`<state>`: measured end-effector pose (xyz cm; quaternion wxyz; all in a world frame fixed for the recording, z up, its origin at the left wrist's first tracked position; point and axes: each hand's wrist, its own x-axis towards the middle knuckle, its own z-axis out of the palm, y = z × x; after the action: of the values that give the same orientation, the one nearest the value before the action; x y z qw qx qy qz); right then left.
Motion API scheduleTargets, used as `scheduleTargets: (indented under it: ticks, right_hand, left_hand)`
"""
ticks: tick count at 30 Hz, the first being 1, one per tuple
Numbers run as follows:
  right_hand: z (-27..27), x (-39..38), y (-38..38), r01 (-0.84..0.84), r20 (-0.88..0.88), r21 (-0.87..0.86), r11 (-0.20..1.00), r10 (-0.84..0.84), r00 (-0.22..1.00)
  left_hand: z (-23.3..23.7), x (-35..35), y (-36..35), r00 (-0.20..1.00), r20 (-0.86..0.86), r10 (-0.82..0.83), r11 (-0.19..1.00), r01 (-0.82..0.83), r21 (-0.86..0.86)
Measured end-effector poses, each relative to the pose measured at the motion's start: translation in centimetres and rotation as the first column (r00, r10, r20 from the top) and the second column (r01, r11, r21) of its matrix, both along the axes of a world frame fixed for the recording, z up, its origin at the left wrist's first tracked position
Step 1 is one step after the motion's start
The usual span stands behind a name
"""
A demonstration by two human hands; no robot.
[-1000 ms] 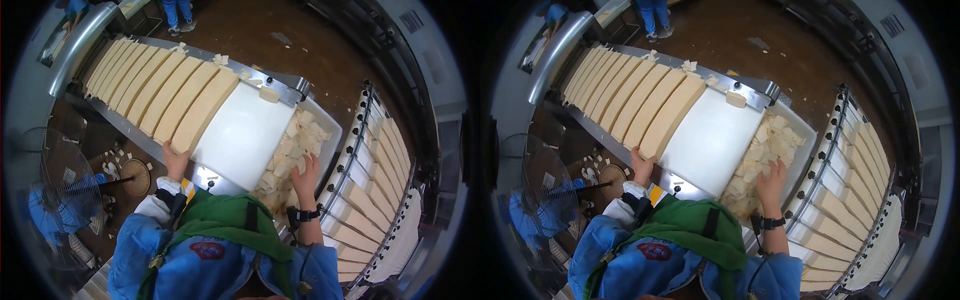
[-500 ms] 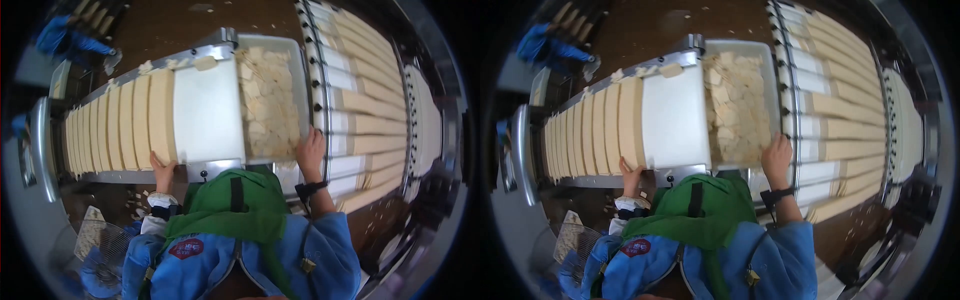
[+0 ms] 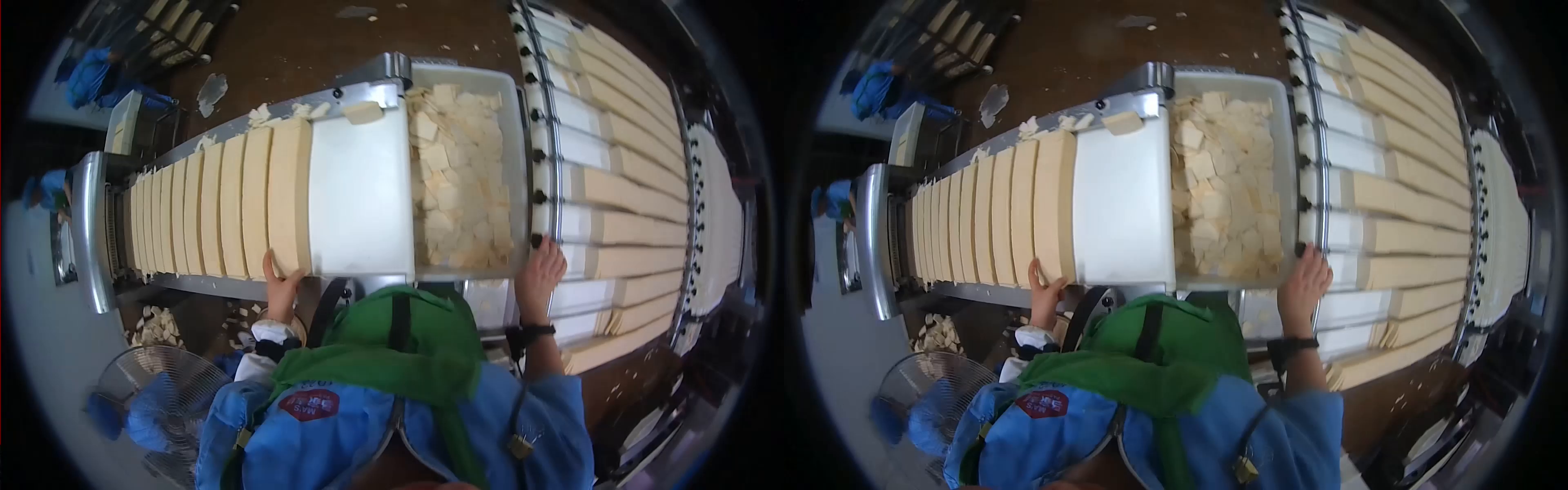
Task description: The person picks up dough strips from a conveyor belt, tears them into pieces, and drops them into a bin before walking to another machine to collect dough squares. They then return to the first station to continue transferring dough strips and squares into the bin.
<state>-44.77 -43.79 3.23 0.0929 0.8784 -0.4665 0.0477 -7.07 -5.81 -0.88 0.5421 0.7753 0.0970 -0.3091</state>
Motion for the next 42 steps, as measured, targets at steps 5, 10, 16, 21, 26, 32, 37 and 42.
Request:
scheduleTargets:
  ticks: [5, 10, 16, 21, 26, 32, 37, 42]
  right_hand:
    - [-0.8, -0.1, -0.1, -0.014, -0.063, 0.011, 1.0, 0.015, 0.998]
    - [-0.8, -1.1, 0.2, 0.079, -0.198, 0.181, 0.98, -0.042, 0.979]
    - [-8.4, -7.7, -5.1, -0.198, -0.148, -0.106, 0.974, 0.181, 0.972]
    - [-3.4, 1.9, -3.8, -0.518, -0.034, -0.035, 0.854, 0.517, 0.855]
    - [0.8, 22.7, 2.2, -0.812, 0.401, 0.3, 0.501, 0.706, 0.583]
    - [-4.0, 46.1, 8.9, -0.906, 0.543, 0.116, 0.407, 0.738, 0.401]
    - [-6.7, 47.8, 11.3, -0.677, 0.27, 0.302, 0.671, 0.621, 0.736]
    - [-5.8, 47.5, 11.8, -0.664, 0.279, 0.215, 0.716, 0.606, 0.745]
  left_hand:
    - [-0.6, -0.1, 0.8, 0.999, 0.037, -0.031, 1.0, 0.031, 0.001]
    - [-2.0, -0.6, 1.3, 0.974, 0.177, -0.144, 0.989, 0.147, -0.005]
    - [-0.7, -1.1, 0.9, 0.92, 0.298, -0.255, 0.963, 0.212, 0.168]
    - [0.8, -1.8, 1.2, 0.913, 0.291, -0.285, 0.958, 0.265, 0.108]
    - [2.2, -2.2, 0.6, 0.958, 0.153, -0.241, 0.97, 0.233, 0.064]
    - [-3.3, -1.8, 0.4, 0.942, 0.26, -0.211, 0.977, 0.21, 0.032]
    - [0.4, -1.1, 0.0, 0.977, 0.002, -0.214, 0.972, 0.213, -0.094]
    - [-1.1, -1.6, 1.7, 0.972, -0.095, -0.215, 0.943, 0.181, -0.28]
